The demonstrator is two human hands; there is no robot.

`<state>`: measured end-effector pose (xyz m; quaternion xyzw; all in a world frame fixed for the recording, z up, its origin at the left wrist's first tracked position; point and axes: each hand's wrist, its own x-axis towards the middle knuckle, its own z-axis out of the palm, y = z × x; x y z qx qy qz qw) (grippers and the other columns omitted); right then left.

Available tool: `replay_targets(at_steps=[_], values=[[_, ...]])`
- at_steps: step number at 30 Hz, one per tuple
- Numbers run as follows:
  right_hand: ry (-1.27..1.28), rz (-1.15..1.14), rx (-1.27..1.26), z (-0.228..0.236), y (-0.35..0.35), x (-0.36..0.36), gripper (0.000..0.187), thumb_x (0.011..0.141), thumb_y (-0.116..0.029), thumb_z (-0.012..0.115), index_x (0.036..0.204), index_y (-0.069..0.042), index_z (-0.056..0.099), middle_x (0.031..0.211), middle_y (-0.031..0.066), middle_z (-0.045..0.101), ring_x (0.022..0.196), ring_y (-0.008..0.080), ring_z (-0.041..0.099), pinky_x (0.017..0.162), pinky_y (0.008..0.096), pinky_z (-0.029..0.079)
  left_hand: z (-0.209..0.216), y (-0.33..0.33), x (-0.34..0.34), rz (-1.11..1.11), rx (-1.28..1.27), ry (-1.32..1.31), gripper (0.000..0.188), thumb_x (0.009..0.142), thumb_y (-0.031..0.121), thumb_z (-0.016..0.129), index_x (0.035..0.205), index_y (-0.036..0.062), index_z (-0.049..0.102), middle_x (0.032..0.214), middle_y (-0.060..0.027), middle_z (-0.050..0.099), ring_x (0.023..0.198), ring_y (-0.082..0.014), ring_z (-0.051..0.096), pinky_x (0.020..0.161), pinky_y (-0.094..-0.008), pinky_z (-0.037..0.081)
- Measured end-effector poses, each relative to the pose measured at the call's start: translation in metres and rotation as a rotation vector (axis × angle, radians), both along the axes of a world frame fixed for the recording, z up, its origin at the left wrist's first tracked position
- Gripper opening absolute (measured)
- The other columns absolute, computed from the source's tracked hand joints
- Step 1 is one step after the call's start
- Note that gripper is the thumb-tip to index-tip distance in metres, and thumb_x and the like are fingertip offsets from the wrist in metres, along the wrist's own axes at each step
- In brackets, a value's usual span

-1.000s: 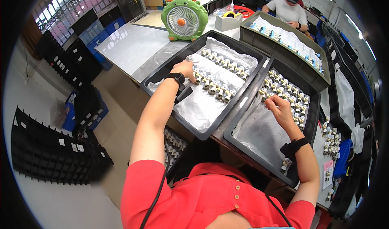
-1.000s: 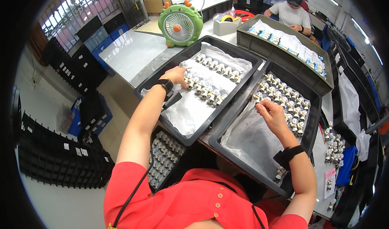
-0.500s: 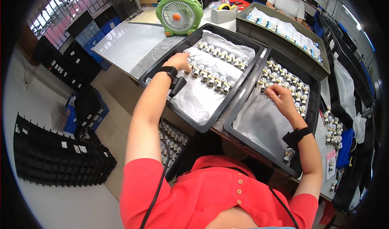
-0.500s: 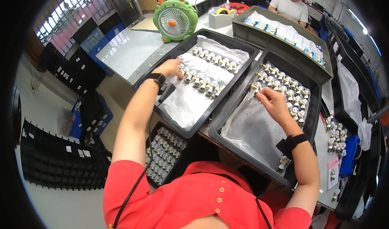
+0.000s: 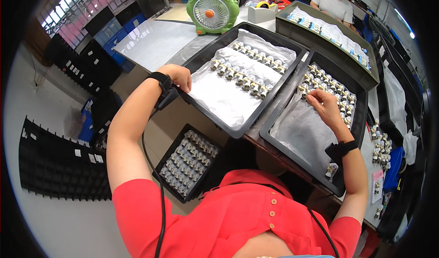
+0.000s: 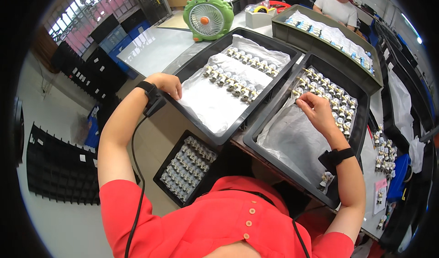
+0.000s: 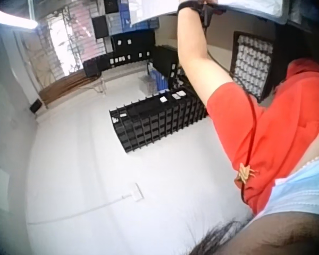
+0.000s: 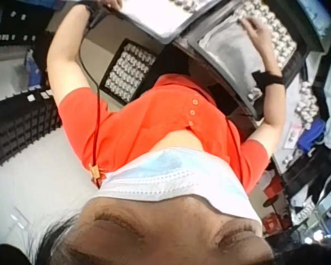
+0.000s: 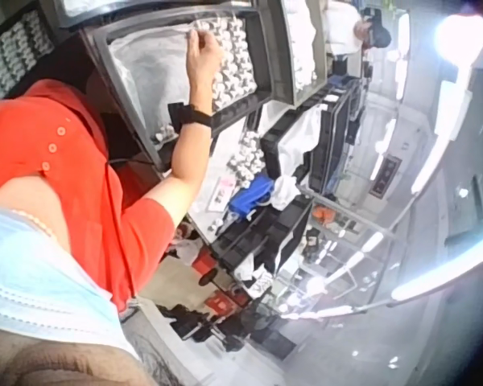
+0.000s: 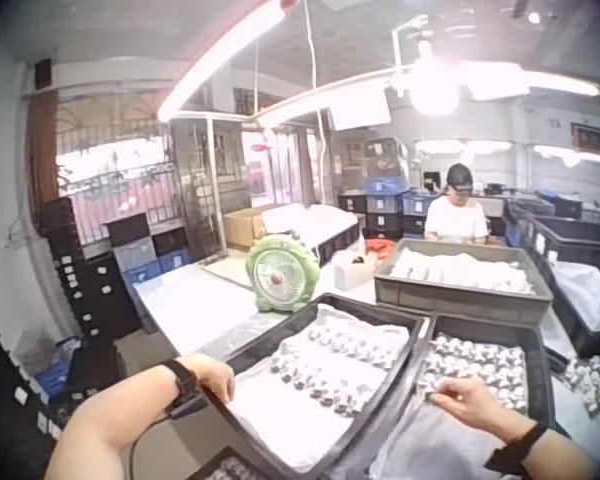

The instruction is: The person picks up small cylindrical components from a tray and assembles them by hand, twisting parts together. They place the assembled units into a second tray lined with white paper. The process is repeated continuously throughout the clip.

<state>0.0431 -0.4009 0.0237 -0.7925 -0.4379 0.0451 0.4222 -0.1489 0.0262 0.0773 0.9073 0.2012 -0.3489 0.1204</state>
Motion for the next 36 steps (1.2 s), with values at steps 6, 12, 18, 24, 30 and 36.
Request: replay_targets(at_steps=[6, 12, 18, 24, 30, 36], values=[[-0.002, 0.011, 0.032, -0.001, 0.002, 0.002, 0.015, 0.086, -0.014, 0.062, 0.087, 0.001, 0.062, 0.068, 0.0048, 0.062, 0.063, 0.0093, 0.055, 0.060, 0.0237, 0.045, -0.035, 0.006, 0.010, -0.110, 0.067, -0.054, 0.022, 0.069, 0.020, 0.073, 0.085, 0.0053, 0.070, 0.074, -0.0067, 0.067, 0.068, -0.0181, 0.062, 0.060, -0.0320, 0.048], [-0.100, 0.022, -0.043, 0.002, 0.003, 0.000, 0.015, 0.085, -0.013, 0.062, 0.087, 0.002, 0.062, 0.068, 0.0046, 0.061, 0.063, 0.0087, 0.055, 0.060, 0.0238, 0.045, -0.023, -0.040, 0.014, -0.247, -0.170, -0.163, 0.035, 0.070, 0.028, 0.075, 0.098, 0.0077, 0.068, 0.087, -0.0084, 0.066, 0.078, -0.0211, 0.062, 0.070, -0.0317, 0.047], [0.005, 0.205, -0.201, 0.047, 0.030, -0.025, 0.015, 0.085, -0.012, 0.061, 0.089, 0.002, 0.062, 0.069, 0.0049, 0.061, 0.063, 0.0079, 0.054, 0.059, 0.0242, 0.045, -0.027, -0.057, 0.021, -0.310, -0.073, 0.088, 0.031, 0.066, 0.015, 0.076, 0.095, 0.0072, 0.069, 0.083, -0.0065, 0.067, 0.076, -0.0194, 0.062, 0.069, -0.0311, 0.048], [0.114, 0.509, -0.283, 0.073, 0.082, -0.072, 0.018, 0.083, -0.015, 0.062, 0.091, 0.001, 0.063, 0.078, 0.0112, 0.065, 0.073, 0.0188, 0.063, 0.069, 0.0300, 0.049, -0.021, -0.044, 0.015, -0.233, -0.169, 0.079, 0.032, 0.073, 0.031, 0.072, 0.095, 0.0083, 0.069, 0.085, -0.0062, 0.068, 0.080, -0.0198, 0.062, 0.068, -0.0325, 0.048], [-0.178, 0.608, -0.386, 0.029, 0.129, -0.100, 0.031, 0.079, -0.024, 0.066, 0.098, 0.000, 0.064, 0.085, 0.0123, 0.065, 0.088, 0.0273, 0.061, 0.078, 0.0360, 0.048, 0.001, -0.051, 0.010, -0.251, -0.230, 0.039, 0.044, 0.074, 0.038, 0.072, 0.109, 0.0105, 0.065, 0.096, -0.0083, 0.066, 0.085, -0.0201, 0.061, 0.075, -0.0304, 0.047], [-0.061, 0.667, -0.596, 0.027, 0.157, -0.099, 0.015, 0.072, -0.019, 0.059, 0.077, -0.009, 0.070, 0.075, 0.0109, 0.067, 0.072, 0.0286, 0.064, 0.071, 0.0385, 0.048, 0.004, -0.049, 0.007, -0.296, -0.226, -0.010, 0.053, 0.073, 0.043, 0.072, 0.114, 0.0114, 0.062, 0.097, -0.0087, 0.064, 0.094, -0.0224, 0.060, 0.079, -0.0302, 0.046]])
